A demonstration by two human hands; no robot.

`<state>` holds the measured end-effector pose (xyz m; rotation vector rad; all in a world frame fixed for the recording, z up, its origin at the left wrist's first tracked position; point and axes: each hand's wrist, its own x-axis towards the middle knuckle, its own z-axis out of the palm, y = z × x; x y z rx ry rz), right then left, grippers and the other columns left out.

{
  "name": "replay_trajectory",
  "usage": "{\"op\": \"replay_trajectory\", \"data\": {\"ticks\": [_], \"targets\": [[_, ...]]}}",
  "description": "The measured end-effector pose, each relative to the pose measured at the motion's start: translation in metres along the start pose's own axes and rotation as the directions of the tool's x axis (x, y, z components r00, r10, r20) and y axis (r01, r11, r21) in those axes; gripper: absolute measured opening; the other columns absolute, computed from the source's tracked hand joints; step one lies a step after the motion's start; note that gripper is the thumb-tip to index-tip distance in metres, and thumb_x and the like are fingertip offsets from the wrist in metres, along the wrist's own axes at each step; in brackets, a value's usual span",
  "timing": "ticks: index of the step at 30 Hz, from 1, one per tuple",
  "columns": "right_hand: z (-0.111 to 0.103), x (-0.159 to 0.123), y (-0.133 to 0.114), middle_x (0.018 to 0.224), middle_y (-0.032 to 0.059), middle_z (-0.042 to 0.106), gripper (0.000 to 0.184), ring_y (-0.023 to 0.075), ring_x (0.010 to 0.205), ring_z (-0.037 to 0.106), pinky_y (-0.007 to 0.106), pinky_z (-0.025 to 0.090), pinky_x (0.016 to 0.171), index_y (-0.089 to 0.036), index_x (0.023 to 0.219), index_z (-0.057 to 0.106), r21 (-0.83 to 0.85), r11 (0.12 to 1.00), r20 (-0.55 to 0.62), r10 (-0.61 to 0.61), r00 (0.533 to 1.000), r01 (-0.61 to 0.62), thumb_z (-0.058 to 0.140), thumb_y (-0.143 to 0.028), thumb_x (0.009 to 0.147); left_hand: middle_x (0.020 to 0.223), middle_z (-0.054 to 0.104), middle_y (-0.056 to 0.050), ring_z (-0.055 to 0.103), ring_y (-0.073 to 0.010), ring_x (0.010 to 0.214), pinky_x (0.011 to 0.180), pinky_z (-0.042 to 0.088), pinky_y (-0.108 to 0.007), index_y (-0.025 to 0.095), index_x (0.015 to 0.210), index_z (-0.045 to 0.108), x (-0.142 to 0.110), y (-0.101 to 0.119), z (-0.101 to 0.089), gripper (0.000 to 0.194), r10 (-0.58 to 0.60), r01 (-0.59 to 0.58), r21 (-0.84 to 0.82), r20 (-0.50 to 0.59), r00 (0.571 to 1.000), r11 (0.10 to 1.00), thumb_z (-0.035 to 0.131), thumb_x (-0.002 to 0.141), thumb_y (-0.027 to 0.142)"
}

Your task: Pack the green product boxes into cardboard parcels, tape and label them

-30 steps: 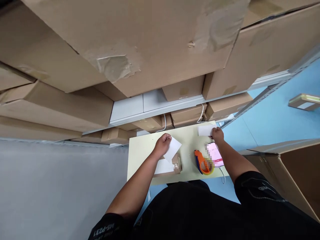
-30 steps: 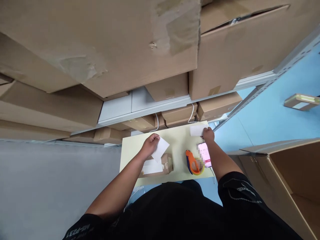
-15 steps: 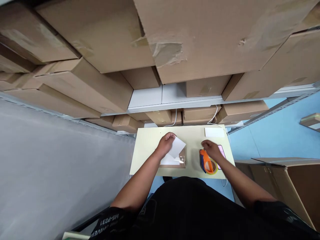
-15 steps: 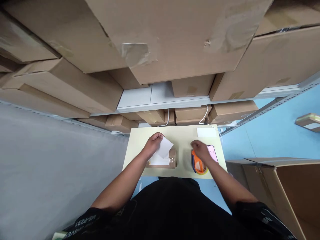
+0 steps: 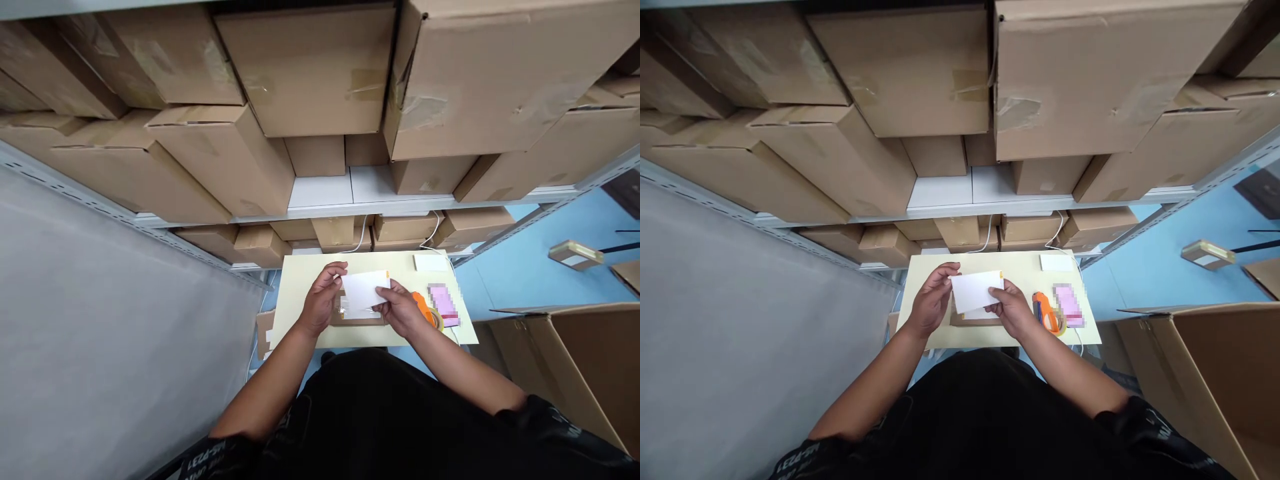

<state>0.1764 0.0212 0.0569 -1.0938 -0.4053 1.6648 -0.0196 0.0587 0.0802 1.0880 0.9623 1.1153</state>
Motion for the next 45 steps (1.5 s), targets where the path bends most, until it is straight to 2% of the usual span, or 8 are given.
{"op": "replay_trajectory", "data": {"ticks": [3, 5, 8, 14, 20, 27, 39, 45], "targets": [[0.015, -0.016, -0.002, 0.084, -0.0008, 0.072, 0.036, 0.0135, 0.066, 0.062, 0.024, 0.054, 0.056, -0.021, 0.096, 0.068, -0.123, 0.974, -0.095, -0.202, 0.975, 0.19, 0.088, -0.037, 0.07, 0.119, 0.069, -0.011, 0.066, -0.0221, 0.104, 0.09, 0.054, -0.036, 0.022, 0.112, 0.064, -0.013, 0.006, -0.019, 0.036, -0.097, 0.096, -0.045, -0.019, 0.995, 0.994, 0.059, 0.093, 0.052], [0.023, -0.027, 0.002, 0.083, -0.0011, 0.071, 0.035, 0.0141, 0.067, 0.062, 0.025, 0.055, 0.057, -0.021, 0.096, 0.068, -0.198, 0.945, -0.124, -0.287, 0.95, 0.259, 0.086, -0.04, 0.073, 0.096, 0.071, -0.007, 0.066, -0.0182, 0.082, 0.077, 0.054, -0.032, 0.02, 0.104, 0.065, -0.022, 0.007, -0.029, 0.038, -0.153, 0.152, -0.021, -0.004, 0.988, 0.988, 0.062, 0.09, 0.055], [0.032, -0.04, 0.011, 0.081, -0.0013, 0.071, 0.034, 0.0146, 0.066, 0.062, 0.027, 0.055, 0.057, -0.022, 0.094, 0.068, -0.239, 0.927, -0.133, -0.327, 0.935, 0.29, 0.085, -0.043, 0.074, 0.075, 0.066, -0.001, 0.061, -0.0146, 0.068, 0.068, 0.051, -0.028, 0.019, 0.089, 0.066, -0.031, 0.006, -0.038, 0.031, -0.166, 0.166, 0.054, -0.004, 0.986, 0.985, 0.071, 0.084, 0.049], [0.041, -0.055, 0.016, 0.083, -0.0004, 0.072, 0.037, 0.0158, 0.068, 0.064, 0.027, 0.055, 0.054, -0.02, 0.094, 0.068, -0.197, 0.943, -0.156, -0.299, 0.942, 0.267, 0.087, -0.043, 0.071, 0.064, 0.062, 0.001, 0.058, -0.0132, 0.059, 0.06, 0.048, -0.027, 0.019, 0.08, 0.066, -0.037, 0.012, -0.045, 0.024, -0.168, 0.167, 0.046, 0.018, 0.986, 0.985, 0.068, 0.085, 0.043], [0.037, -0.06, 0.017, 0.083, 0.0003, 0.073, 0.037, 0.016, 0.065, 0.064, 0.026, 0.053, 0.052, -0.02, 0.096, 0.069, -0.178, 0.953, -0.173, -0.277, 0.945, 0.246, 0.087, -0.04, 0.07, 0.062, 0.063, 0.0, 0.058, -0.0134, 0.055, 0.057, 0.048, -0.028, 0.019, 0.079, 0.065, -0.038, 0.019, -0.04, 0.025, -0.218, 0.218, 0.019, 0.061, 0.974, 0.976, 0.066, 0.083, 0.043], [0.028, -0.056, 0.019, 0.088, 0.0026, 0.075, 0.035, 0.0171, 0.07, 0.067, 0.025, 0.053, 0.053, -0.02, 0.098, 0.07, -0.185, 0.958, -0.162, -0.251, 0.954, 0.221, 0.086, -0.038, 0.072, 0.06, 0.062, 0.001, 0.057, -0.0131, 0.053, 0.057, 0.047, -0.028, 0.019, 0.079, 0.066, -0.034, 0.018, -0.037, 0.02, -0.241, 0.244, -0.049, 0.063, 0.968, 0.968, 0.068, 0.082, 0.039], [0.015, -0.046, 0.012, 0.084, 0.0015, 0.075, 0.036, 0.0177, 0.066, 0.067, 0.027, 0.055, 0.052, -0.02, 0.097, 0.07, -0.202, 0.959, -0.145, -0.231, 0.962, 0.199, 0.086, -0.041, 0.072, 0.06, 0.063, -0.001, 0.057, -0.0136, 0.052, 0.056, 0.046, -0.029, 0.017, 0.076, 0.066, -0.023, 0.02, -0.031, 0.019, -0.307, 0.314, -0.084, 0.086, 0.948, 0.946, 0.068, 0.078, 0.037], [0.016, -0.042, 0.006, 0.08, 0.0008, 0.074, 0.037, 0.0166, 0.063, 0.065, 0.027, 0.054, 0.052, -0.02, 0.094, 0.07, -0.184, 0.973, -0.133, -0.163, 0.978, 0.137, 0.087, -0.041, 0.07, 0.058, 0.063, 0.0, 0.057, -0.0132, 0.051, 0.055, 0.043, -0.027, 0.016, 0.076, 0.066, -0.02, 0.015, -0.028, 0.02, -0.332, 0.339, -0.085, 0.086, 0.939, 0.937, 0.069, 0.077, 0.037]]}}
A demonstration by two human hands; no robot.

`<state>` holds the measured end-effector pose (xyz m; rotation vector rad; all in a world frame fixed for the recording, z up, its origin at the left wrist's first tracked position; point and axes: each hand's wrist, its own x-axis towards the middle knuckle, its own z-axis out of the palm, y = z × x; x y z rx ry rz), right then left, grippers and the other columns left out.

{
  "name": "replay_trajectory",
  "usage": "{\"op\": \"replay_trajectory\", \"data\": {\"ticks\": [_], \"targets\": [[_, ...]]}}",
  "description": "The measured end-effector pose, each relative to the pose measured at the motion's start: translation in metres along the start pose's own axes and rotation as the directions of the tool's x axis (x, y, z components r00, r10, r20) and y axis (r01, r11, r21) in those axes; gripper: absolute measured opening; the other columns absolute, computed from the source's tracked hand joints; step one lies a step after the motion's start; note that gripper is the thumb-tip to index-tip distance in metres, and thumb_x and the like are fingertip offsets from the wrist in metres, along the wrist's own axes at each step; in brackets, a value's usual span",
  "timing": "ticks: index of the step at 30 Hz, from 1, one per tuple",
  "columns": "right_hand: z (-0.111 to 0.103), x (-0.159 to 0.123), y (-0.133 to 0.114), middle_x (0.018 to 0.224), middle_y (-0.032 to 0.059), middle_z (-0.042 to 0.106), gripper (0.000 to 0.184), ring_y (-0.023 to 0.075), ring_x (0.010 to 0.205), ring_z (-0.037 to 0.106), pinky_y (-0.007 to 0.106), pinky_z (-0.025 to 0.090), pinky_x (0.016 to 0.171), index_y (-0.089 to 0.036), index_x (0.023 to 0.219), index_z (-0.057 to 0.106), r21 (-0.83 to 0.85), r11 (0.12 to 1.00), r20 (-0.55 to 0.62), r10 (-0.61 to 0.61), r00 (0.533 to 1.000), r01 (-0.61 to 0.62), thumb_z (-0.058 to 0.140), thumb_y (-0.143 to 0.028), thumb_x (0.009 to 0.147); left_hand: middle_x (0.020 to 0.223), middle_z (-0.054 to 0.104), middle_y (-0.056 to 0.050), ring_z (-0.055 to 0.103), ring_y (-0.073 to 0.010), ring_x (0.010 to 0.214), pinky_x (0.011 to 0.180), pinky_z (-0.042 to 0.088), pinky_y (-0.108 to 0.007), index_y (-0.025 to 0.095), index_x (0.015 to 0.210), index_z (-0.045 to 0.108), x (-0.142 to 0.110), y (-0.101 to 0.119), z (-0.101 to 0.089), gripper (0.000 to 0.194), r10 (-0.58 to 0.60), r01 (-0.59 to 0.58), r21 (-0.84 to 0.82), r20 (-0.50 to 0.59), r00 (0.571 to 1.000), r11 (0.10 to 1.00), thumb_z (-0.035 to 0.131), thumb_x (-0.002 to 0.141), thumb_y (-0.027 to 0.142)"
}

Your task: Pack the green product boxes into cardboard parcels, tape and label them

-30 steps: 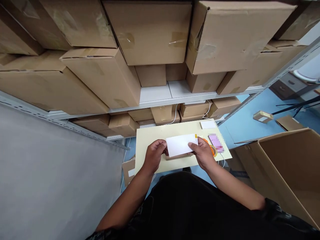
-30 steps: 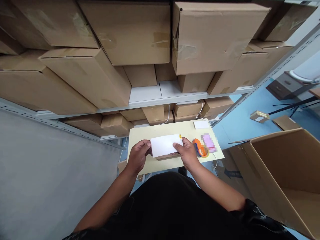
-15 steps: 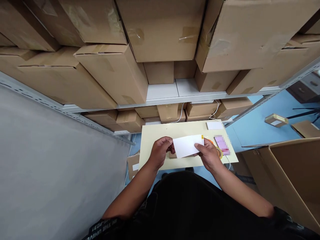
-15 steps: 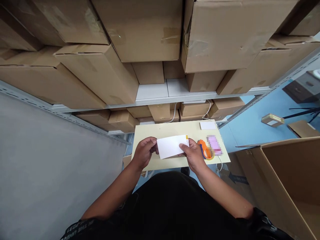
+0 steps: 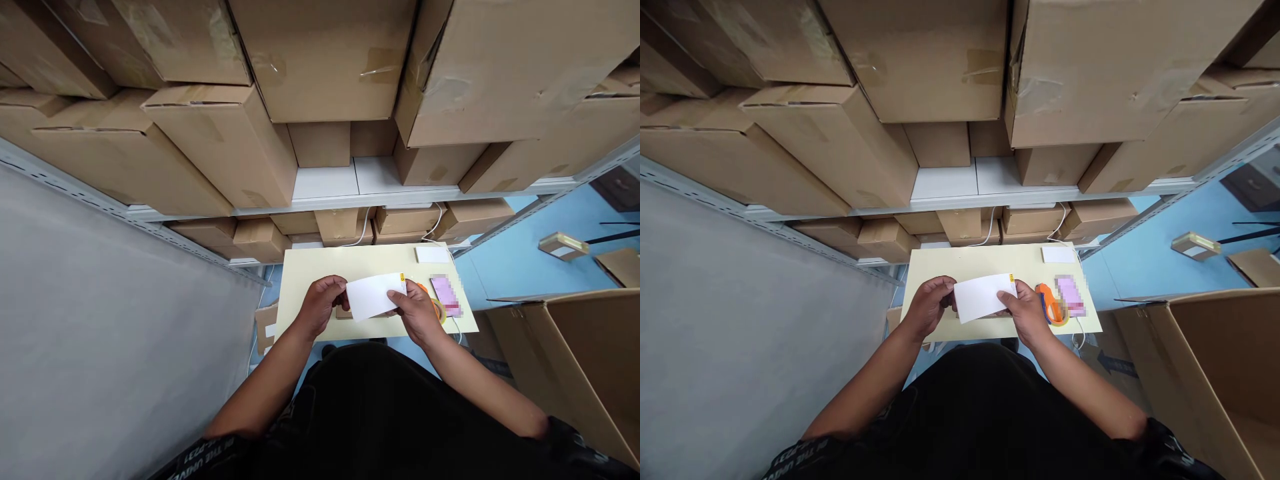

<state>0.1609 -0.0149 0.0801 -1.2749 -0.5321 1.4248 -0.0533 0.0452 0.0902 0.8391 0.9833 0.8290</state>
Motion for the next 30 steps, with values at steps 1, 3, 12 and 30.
{"op": "replay_trajectory", "data": {"ticks": [1, 3, 12, 30], "targets": [[0.0, 0.001, -0.001, 0.08, 0.0007, 0.074, 0.036, 0.0164, 0.063, 0.064, 0.027, 0.054, 0.052, -0.02, 0.094, 0.07, 0.002, 1.0, 0.006, 0.01, 1.0, -0.01, 0.087, -0.041, 0.069, 0.058, 0.063, -0.001, 0.058, -0.0133, 0.05, 0.055, 0.043, -0.027, 0.016, 0.076, 0.067, 0.001, 0.0, 0.001, 0.02, -0.001, 0.001, -0.007, 0.003, 1.0, 1.0, 0.069, 0.077, 0.036], [0.001, 0.002, -0.001, 0.08, 0.0007, 0.074, 0.037, 0.0163, 0.063, 0.064, 0.027, 0.054, 0.052, -0.02, 0.093, 0.07, 0.004, 0.999, 0.016, 0.032, 0.999, -0.032, 0.088, -0.041, 0.069, 0.058, 0.064, -0.001, 0.058, -0.0133, 0.05, 0.055, 0.043, -0.027, 0.015, 0.076, 0.067, 0.002, 0.0, 0.001, 0.02, -0.003, 0.004, -0.026, 0.008, 1.0, 1.0, 0.069, 0.076, 0.035], [0.002, 0.009, 0.004, 0.079, 0.0007, 0.072, 0.036, 0.0156, 0.064, 0.063, 0.028, 0.054, 0.054, -0.019, 0.092, 0.071, 0.057, 0.991, 0.11, 0.118, 0.987, -0.124, 0.09, -0.037, 0.066, 0.061, 0.064, 0.0, 0.058, -0.0126, 0.052, 0.055, 0.04, -0.025, 0.016, 0.08, 0.065, 0.004, -0.007, 0.0, 0.027, 0.0, 0.012, -0.117, 0.099, 0.995, 0.993, 0.074, 0.083, 0.042], [0.009, 0.007, 0.01, 0.105, 0.0088, 0.064, 0.018, 0.0242, 0.1, 0.063, 0.043, 0.054, 0.09, -0.024, 0.105, 0.066, -0.675, 0.446, 0.258, -0.604, 0.754, 0.588, 0.069, -0.033, 0.09, 0.075, 0.065, 0.0, 0.061, -0.0135, 0.069, 0.071, 0.05, -0.027, 0.018, 0.087, 0.063, -0.006, -0.011, 0.016, 0.028, 0.152, -0.157, 0.165, 0.047, 0.987, 0.974, 0.064, 0.094, 0.045]]}}
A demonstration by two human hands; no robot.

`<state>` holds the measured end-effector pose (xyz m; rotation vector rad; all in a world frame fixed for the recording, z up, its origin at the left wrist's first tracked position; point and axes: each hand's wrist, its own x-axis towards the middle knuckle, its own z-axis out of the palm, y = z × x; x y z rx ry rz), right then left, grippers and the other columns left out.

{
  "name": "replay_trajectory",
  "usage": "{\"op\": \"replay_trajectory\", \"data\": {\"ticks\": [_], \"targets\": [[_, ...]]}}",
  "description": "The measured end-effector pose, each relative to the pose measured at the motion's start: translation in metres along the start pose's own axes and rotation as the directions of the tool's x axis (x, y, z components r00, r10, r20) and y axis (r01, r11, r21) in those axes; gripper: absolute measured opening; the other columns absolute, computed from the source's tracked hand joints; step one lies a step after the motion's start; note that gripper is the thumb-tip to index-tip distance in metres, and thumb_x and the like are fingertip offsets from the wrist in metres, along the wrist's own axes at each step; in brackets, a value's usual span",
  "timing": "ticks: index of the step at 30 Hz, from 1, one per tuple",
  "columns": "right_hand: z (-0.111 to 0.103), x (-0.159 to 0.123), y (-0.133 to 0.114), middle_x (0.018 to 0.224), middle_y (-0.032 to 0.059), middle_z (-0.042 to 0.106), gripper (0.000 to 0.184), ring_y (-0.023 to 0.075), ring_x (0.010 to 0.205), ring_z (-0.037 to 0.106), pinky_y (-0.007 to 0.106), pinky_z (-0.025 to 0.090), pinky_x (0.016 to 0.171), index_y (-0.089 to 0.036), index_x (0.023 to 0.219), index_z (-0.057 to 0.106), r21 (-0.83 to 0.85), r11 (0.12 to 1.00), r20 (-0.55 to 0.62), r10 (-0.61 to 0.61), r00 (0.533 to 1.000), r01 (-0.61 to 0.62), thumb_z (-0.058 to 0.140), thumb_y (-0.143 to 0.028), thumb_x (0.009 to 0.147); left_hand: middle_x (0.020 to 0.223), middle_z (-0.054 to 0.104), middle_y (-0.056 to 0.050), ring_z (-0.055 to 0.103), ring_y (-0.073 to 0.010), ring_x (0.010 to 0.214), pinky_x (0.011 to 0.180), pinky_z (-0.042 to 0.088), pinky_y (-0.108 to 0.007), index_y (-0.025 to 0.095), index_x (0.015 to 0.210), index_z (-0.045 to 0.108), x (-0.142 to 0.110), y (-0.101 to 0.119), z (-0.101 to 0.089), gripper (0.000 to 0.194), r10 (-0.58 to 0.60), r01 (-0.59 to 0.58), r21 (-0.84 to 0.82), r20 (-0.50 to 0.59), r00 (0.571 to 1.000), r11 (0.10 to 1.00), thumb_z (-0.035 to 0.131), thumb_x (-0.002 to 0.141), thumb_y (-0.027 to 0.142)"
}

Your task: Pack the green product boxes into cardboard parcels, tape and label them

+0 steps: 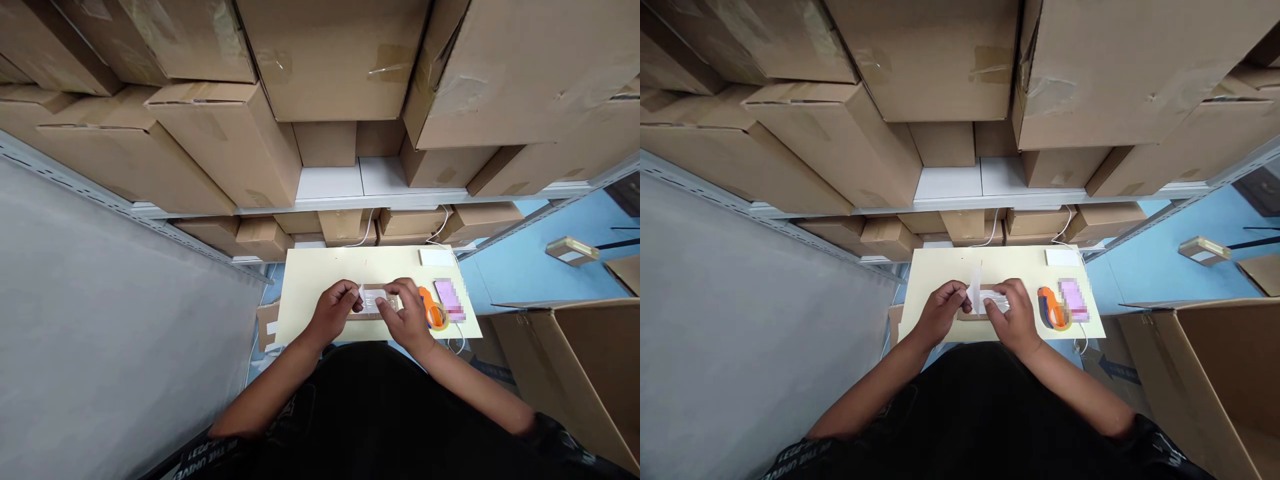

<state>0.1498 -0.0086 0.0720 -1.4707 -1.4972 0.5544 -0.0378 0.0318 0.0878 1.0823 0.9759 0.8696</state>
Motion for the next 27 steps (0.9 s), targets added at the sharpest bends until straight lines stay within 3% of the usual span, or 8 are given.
{"op": "replay_trajectory", "data": {"ticks": [2, 4, 11, 20, 23, 27], "targets": [[-0.002, 0.004, -0.013, 0.094, 0.0049, 0.065, 0.007, 0.0203, 0.088, 0.064, 0.037, 0.054, 0.081, -0.025, 0.099, 0.067, 0.082, 0.991, 0.143, -0.112, 0.983, 0.101, 0.064, -0.029, 0.095, 0.077, 0.065, -0.001, 0.061, -0.0142, 0.073, 0.072, 0.05, -0.027, 0.018, 0.086, 0.063, -0.002, 0.001, 0.003, 0.028, 0.033, -0.034, 0.08, 0.01, 0.999, 0.996, 0.061, 0.095, 0.044], [0.001, 0.008, -0.022, 0.087, 0.0026, 0.066, 0.004, 0.0183, 0.082, 0.064, 0.033, 0.053, 0.075, -0.025, 0.093, 0.066, 0.126, 0.986, 0.189, -0.134, 0.973, 0.112, 0.063, -0.027, 0.095, 0.078, 0.065, -0.001, 0.06, -0.0143, 0.074, 0.072, 0.05, -0.027, 0.018, 0.086, 0.063, -0.003, 0.0, 0.003, 0.027, 0.076, -0.077, 0.133, 0.014, 0.997, 0.988, 0.06, 0.096, 0.043], [0.01, 0.012, -0.024, 0.081, 0.0014, 0.07, 0.003, 0.0174, 0.076, 0.065, 0.03, 0.054, 0.071, -0.024, 0.088, 0.068, 0.071, 0.997, 0.168, -0.05, 0.984, 0.039, 0.066, -0.025, 0.09, 0.081, 0.066, -0.001, 0.062, -0.0153, 0.078, 0.075, 0.052, -0.028, 0.018, 0.088, 0.066, -0.004, -0.011, -0.003, 0.026, 0.091, -0.095, 0.203, 0.029, 0.995, 0.975, 0.059, 0.097, 0.042], [0.013, 0.01, -0.021, 0.085, 0.0047, 0.073, 0.015, 0.021, 0.082, 0.068, 0.033, 0.053, 0.077, -0.026, 0.085, 0.07, -0.089, 0.981, 0.247, -0.144, 0.958, 0.171, 0.057, -0.026, 0.094, 0.08, 0.07, -0.001, 0.062, -0.0158, 0.078, 0.075, 0.047, -0.026, 0.02, 0.083, 0.07, -0.008, 0.003, -0.01, 0.024, 0.146, -0.164, 0.46, 0.074, 0.986, 0.873, 0.057, 0.097, 0.034], [0.015, 0.009, -0.02, 0.08, 0.0044, 0.071, 0.017, 0.0206, 0.078, 0.066, 0.033, 0.051, 0.074, -0.026, 0.08, 0.068, -0.091, 0.988, 0.265, -0.098, 0.959, 0.126, 0.056, -0.027, 0.093, 0.079, 0.07, 0.0, 0.061, -0.016, 0.076, 0.074, 0.046, -0.027, 0.021, 0.082, 0.07, -0.009, 0.001, -0.009, 0.022, 0.155, -0.165, 0.482, 0.06, 0.986, 0.861, 0.057, 0.096, 0.033], [0.018, 0.005, -0.018, 0.074, 0.0017, 0.067, 0.016, 0.0178, 0.069, 0.06, 0.029, 0.046, 0.067, -0.024, 0.074, 0.064, -0.019, 0.999, 0.234, 0.053, 0.971, -0.05, 0.059, -0.029, 0.088, 0.077, 0.069, 0.0, 0.06, -0.0161, 0.074, 0.073, 0.045, -0.026, 0.021, 0.079, 0.068, -0.01, -0.007, -0.008, 0.021, 0.136, -0.125, 0.472, 0.012, 0.991, 0.873, 0.057, 0.094, 0.031]]}}
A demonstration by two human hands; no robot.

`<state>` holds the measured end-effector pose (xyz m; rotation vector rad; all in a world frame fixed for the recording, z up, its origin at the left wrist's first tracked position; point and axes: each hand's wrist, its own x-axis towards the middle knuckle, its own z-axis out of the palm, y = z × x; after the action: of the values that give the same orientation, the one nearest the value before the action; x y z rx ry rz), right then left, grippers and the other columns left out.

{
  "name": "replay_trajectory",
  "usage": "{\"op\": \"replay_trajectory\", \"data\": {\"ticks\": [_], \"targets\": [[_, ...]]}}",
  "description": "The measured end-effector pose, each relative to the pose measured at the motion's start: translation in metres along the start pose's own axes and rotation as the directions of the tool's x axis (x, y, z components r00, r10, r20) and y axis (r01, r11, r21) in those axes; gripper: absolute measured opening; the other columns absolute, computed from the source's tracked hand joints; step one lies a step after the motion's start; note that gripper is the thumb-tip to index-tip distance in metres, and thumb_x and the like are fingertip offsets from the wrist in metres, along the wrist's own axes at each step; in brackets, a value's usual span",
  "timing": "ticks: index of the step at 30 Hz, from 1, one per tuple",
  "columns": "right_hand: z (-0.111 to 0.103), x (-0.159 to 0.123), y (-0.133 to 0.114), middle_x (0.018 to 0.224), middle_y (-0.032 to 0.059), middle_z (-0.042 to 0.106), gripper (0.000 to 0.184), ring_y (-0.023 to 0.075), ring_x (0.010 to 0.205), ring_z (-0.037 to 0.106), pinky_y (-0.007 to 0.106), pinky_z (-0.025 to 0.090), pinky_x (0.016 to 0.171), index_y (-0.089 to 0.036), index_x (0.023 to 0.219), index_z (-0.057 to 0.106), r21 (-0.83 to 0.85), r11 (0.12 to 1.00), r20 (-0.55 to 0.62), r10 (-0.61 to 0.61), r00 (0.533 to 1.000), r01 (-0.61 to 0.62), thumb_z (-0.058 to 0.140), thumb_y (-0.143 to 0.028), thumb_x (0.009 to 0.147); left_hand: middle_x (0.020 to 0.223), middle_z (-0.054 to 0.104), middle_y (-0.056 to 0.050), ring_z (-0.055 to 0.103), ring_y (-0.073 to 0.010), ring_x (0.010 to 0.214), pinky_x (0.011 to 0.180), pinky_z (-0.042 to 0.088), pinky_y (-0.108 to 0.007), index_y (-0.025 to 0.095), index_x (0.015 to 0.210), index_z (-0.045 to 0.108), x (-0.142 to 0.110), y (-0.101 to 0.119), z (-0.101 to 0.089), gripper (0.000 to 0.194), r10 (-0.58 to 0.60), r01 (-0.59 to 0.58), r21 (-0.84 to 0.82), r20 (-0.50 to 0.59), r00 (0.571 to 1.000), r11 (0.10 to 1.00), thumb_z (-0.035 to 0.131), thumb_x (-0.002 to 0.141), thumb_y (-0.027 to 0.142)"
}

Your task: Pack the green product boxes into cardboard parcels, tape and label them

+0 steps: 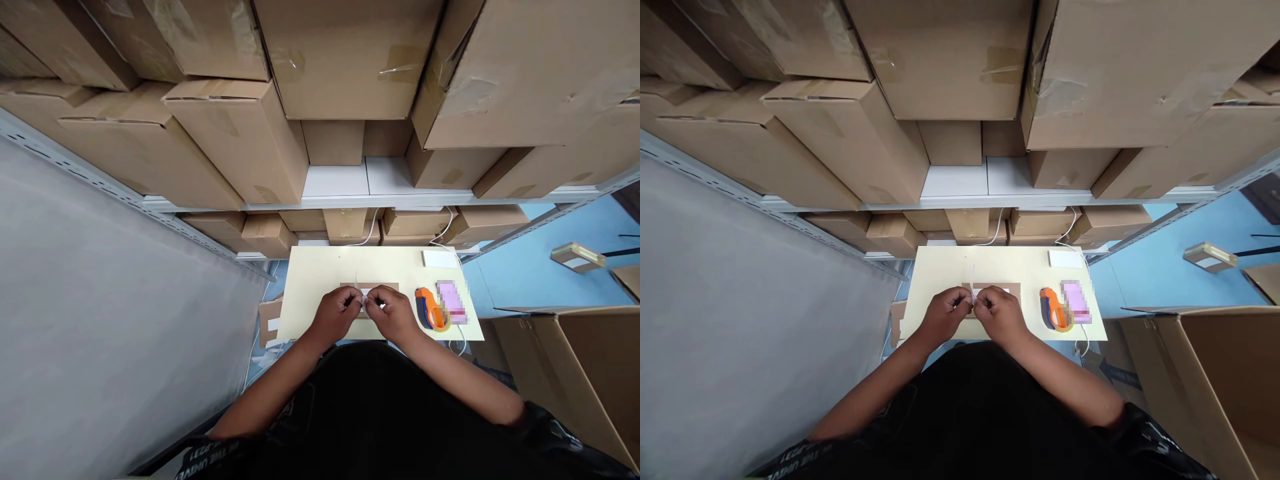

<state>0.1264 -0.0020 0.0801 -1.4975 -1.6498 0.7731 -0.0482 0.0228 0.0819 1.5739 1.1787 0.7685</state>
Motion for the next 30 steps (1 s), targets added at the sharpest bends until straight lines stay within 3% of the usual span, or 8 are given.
{"op": "replay_trajectory", "data": {"ticks": [4, 7, 13, 16, 21, 25, 30], "targets": [[-0.003, -0.002, 0.003, 0.066, -0.0007, 0.062, 0.018, 0.0155, 0.061, 0.053, 0.027, 0.042, 0.059, -0.023, 0.07, 0.061, 0.184, 0.957, 0.016, 0.226, 0.974, -0.225, 0.06, -0.032, 0.085, 0.072, 0.066, 0.001, 0.058, -0.0155, 0.07, 0.067, 0.043, -0.025, 0.02, 0.077, 0.065, -0.004, -0.013, -0.007, 0.021, -0.095, 0.094, -0.018, -0.037, 0.995, 0.995, 0.058, 0.091, 0.033], [-0.007, -0.001, 0.004, 0.066, -0.0003, 0.063, 0.018, 0.0159, 0.063, 0.055, 0.028, 0.043, 0.06, -0.022, 0.07, 0.063, 0.311, 0.888, 0.052, 0.341, 0.939, -0.34, 0.061, -0.035, 0.083, 0.069, 0.063, 0.002, 0.059, -0.015, 0.068, 0.065, 0.043, -0.025, 0.02, 0.078, 0.064, -0.013, -0.035, -0.023, 0.019, -0.185, 0.179, -0.071, -0.085, 0.979, 0.981, 0.059, 0.089, 0.034], [0.0, 0.0, -0.001, 0.066, -0.0008, 0.062, 0.015, 0.0154, 0.063, 0.054, 0.027, 0.044, 0.06, -0.022, 0.071, 0.064, 0.348, 0.851, 0.068, 0.396, 0.916, -0.394, 0.065, -0.035, 0.08, 0.067, 0.058, 0.003, 0.057, -0.0125, 0.062, 0.064, 0.045, -0.024, 0.019, 0.076, 0.06, -0.052, -0.109, -0.064, 0.017, -0.385, 0.321, -0.259, -0.258, 0.886, 0.911, 0.061, 0.081, 0.036], [0.008, 0.001, -0.005, 0.065, -0.0005, 0.063, 0.016, 0.0157, 0.063, 0.056, 0.028, 0.045, 0.061, -0.021, 0.07, 0.064, 0.328, 0.857, 0.082, 0.393, 0.916, -0.398, 0.066, -0.035, 0.079, 0.064, 0.056, 0.004, 0.054, -0.0122, 0.06, 0.062, 0.044, -0.024, 0.019, 0.074, 0.059, -0.079, -0.148, -0.09, 0.022, -0.452, 0.376, -0.285, -0.285, 0.845, 0.882, 0.063, 0.076, 0.041], [0.011, 0.005, -0.012, 0.065, 0.001, 0.066, 0.017, 0.0163, 0.063, 0.058, 0.028, 0.047, 0.062, -0.021, 0.07, 0.067, 0.245, 0.902, 0.059, 0.351, 0.934, -0.355, 0.065, -0.035, 0.08, 0.057, 0.055, 0.003, 0.049, -0.0133, 0.055, 0.056, 0.039, -0.024, 0.02, 0.074, 0.059, -0.133, -0.219, -0.146, 0.024, -0.569, 0.562, -0.137, -0.369, 0.735, 0.816, 0.056, 0.074, 0.043], [0.011, 0.007, -0.016, 0.065, 0.002, 0.067, 0.017, 0.0172, 0.063, 0.061, 0.028, 0.048, 0.062, -0.02, 0.073, 0.069, 0.241, 0.903, 0.008, 0.364, 0.931, -0.355, 0.067, -0.035, 0.08, 0.062, 0.062, 0.0, 0.055, -0.0148, 0.059, 0.058, 0.041, -0.024, 0.019, 0.073, 0.063, -0.169, -0.27, -0.185, 0.025, -0.642, 0.737, 0.069, -0.441, 0.627, 0.672, 0.051, 0.079, 0.04], [0.014, 0.003, -0.02, 0.066, 0.0017, 0.068, 0.016, 0.0171, 0.063, 0.062, 0.028, 0.048, 0.063, -0.021, 0.071, 0.069, 0.209, 0.902, -0.033, 0.394, 0.919, -0.379, 0.067, -0.035, 0.08, 0.063, 0.066, -0.003, 0.063, -0.0175, 0.061, 0.06, 0.044, -0.025, 0.018, 0.073, 0.064, -0.18, -0.309, -0.211, 0.024, -0.675, 0.8, 0.152, -0.461, 0.576, 0.58, 0.055, 0.081, 0.039]]}}
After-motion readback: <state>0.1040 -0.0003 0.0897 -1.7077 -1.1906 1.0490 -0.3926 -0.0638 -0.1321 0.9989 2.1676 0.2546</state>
